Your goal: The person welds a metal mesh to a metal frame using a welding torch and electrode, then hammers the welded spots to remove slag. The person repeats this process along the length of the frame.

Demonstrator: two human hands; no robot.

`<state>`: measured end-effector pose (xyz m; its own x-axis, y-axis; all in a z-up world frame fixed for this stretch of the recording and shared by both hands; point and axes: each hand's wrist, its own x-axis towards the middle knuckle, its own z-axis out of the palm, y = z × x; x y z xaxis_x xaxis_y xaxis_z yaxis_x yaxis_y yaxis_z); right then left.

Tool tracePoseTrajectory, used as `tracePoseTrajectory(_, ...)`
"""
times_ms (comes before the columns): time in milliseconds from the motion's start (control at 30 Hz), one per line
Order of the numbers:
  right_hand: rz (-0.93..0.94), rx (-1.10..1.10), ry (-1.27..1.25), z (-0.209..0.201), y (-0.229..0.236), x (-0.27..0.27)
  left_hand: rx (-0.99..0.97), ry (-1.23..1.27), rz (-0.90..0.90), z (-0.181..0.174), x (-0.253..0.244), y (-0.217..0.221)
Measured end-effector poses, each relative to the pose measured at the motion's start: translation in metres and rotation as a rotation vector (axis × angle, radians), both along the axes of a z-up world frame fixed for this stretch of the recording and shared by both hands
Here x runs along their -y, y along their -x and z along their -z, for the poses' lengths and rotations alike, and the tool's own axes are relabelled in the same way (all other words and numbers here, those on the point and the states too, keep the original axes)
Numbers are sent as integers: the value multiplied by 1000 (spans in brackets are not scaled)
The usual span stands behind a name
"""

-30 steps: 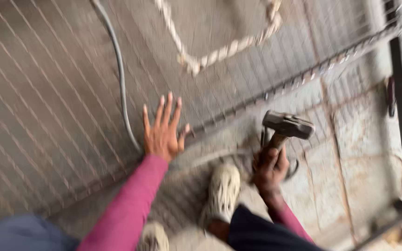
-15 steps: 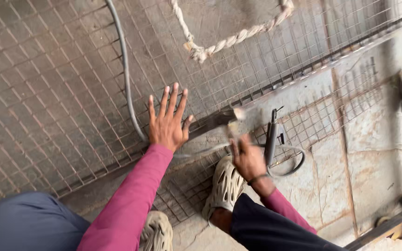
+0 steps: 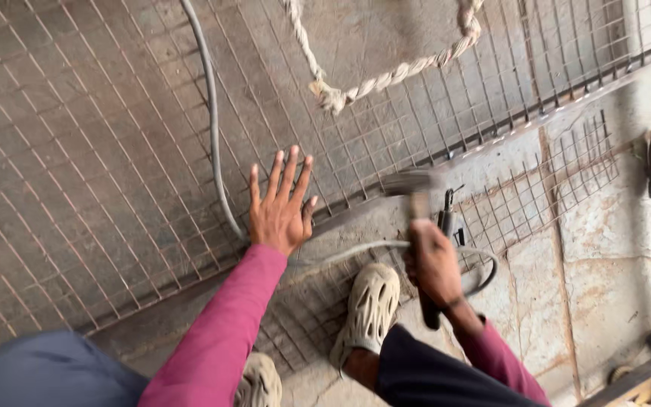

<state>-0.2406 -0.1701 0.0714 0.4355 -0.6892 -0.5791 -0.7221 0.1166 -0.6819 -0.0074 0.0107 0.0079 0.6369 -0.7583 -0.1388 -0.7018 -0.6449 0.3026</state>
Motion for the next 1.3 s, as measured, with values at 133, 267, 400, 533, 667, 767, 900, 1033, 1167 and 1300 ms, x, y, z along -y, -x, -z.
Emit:
tracePoseTrajectory(133,335,648,-2,16,25,-6,-50,0,-9,6,-7,6)
tracePoseTrajectory(267,-506,18,604,21,7,-21,-29,0,-3,8,0,-3)
tracePoseTrajectory(400,-225,100,237,-12,2,-28,-33,42,-1,7,-1,-4)
tracePoseTrajectory(533,-7,551,296,-9,-2,-33,-46,-14,6,9,-6,5)
tracePoseTrajectory(667,-572,-262,363,-1,-12,-25,-34,27,-5,0,-2,2)
tracePoseTrajectory(767,-370,32,203,-12,-7,-20,-23,43,-8,-2,2,-5)
tracePoseTrajectory(900,-89,338,300,-22,16,-31,-74,60,-4,4,-11,9)
tracePoseTrajectory(1033,-540,8,770,0,-7,-25,-22,30,11,3,-5,0)
tracePoseTrajectory(1167,-386,-89,544,-1,-13,-15,-41,52,-1,-2,-3,-1)
tracePoseTrajectory(1300,9,396,428,-8,2,-26,-48,75,2,0,-7,-1)
